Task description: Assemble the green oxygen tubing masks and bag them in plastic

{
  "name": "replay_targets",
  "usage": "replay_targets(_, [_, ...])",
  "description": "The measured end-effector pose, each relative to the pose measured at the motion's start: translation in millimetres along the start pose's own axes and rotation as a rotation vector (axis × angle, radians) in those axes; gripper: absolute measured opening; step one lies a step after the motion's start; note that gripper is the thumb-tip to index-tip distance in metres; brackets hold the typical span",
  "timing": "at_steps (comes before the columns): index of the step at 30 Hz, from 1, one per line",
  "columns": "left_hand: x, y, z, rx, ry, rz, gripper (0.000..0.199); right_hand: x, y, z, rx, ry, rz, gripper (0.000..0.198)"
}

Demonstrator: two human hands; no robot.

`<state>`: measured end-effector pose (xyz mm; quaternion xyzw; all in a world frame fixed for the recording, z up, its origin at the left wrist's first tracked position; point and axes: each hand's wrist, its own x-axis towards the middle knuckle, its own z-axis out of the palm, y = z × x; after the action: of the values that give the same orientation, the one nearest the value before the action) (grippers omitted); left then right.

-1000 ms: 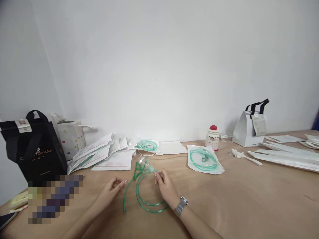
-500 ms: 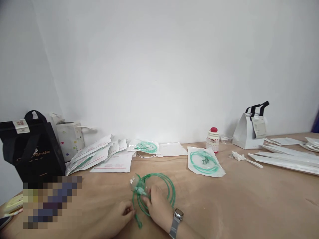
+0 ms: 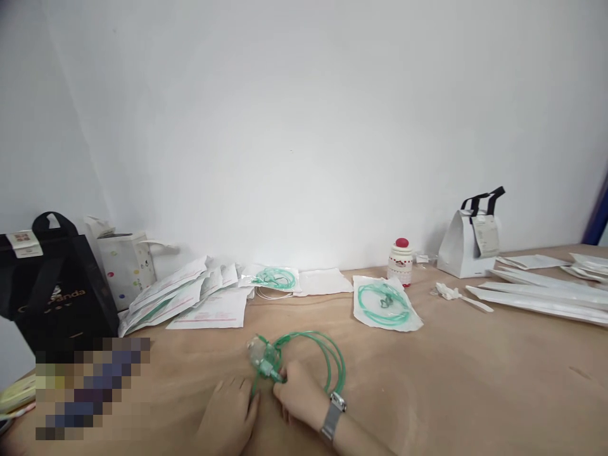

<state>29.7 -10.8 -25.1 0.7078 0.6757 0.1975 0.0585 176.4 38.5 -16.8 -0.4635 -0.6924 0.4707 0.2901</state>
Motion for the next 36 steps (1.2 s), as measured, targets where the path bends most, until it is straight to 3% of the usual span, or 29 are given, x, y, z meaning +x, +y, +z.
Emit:
replay_targets(3, [3.0,2.0,5.9,-0.018,-0.015,0.0,0.034,2.9,-5.9,1.4,0.245,-0.086,0.136,0.007])
replay_targets(7, [5.6,6.6,18.9,-0.086,0.063,0.061,0.036,-0.9,-17.5,4.1,0.527,-0.123,0.154,0.009])
replay_targets(10, [4.2,11.9,28.6,-0.135,0.127,0.143,0.03,-1.4,-19.2,-0.9,0.65,-0.098,0.203,0.01])
replay_targets(12, [3.4,13.3,30.8,-0.158,0.099,0.227,0.026,0.2,-17.8,-8.9,0.71,-0.064,0.26,0.009])
replay_targets(16, [15.4,10.1,21.5,-0.206,0.145,0.396,0.031,6.1,-14.1,-27.5,0.813,0.053,0.335,0.009])
replay_targets(20, [62.5,8.9,12.5,-0.189,0.281,0.391,0.039,13.5,-7.0,-32.5,0.851,0.284,0.343,0.007])
replay_targets(24, [129.6,18.7,28.4,0.015,0.305,0.336,0.047,23.0,6.5,-25.4,0.832,0.484,0.326,0.025])
replay_targets(29, [196.7,47.1,65.0,0.122,0.274,0.355,0.046,36.8,25.2,-26.1,0.825,0.573,0.331,0.03])
replay_targets(36, [251.2,80.0,94.2,0.244,0.312,0.427,0.032,57.9,53.0,-26.5,0.807,0.673,0.222,0.032])
